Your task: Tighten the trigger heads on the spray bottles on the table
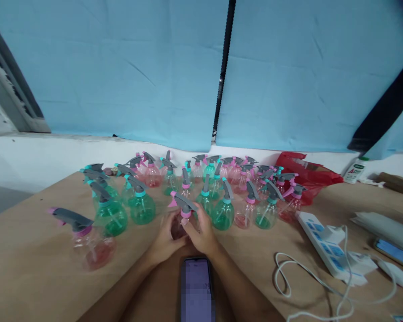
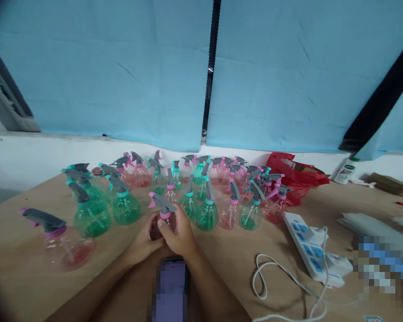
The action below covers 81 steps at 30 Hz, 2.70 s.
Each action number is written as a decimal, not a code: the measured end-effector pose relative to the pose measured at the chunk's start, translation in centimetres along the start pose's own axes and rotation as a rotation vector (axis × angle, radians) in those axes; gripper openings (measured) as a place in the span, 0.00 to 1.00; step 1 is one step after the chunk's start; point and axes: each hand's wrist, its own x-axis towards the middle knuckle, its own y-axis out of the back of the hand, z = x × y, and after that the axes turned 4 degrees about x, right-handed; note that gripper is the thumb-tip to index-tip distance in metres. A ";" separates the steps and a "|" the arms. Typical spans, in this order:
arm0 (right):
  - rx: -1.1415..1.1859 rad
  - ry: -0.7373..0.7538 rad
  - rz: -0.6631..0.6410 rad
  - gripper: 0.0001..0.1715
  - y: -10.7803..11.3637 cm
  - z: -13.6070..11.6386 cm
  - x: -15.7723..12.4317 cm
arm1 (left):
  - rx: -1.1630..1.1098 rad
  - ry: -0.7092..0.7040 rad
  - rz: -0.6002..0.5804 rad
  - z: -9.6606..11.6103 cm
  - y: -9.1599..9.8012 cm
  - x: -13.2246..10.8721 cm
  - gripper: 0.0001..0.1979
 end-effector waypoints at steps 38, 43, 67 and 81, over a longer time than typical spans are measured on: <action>-0.414 -0.250 0.314 0.29 2.0 1.7 0.5 | 0.533 0.004 0.487 -1.4 2.5 1.9 0.27; -0.426 -0.307 0.288 0.34 1.9 2.1 0.4 | 0.550 -0.043 0.467 -0.1 2.4 1.3 0.14; -0.642 -0.321 0.172 0.32 1.9 1.8 0.6 | 0.369 0.012 0.201 -1.5 1.5 0.8 0.15; -0.333 -0.108 0.155 0.26 2.2 -0.5 1.1 | 0.280 0.010 0.185 -0.5 1.0 0.4 0.17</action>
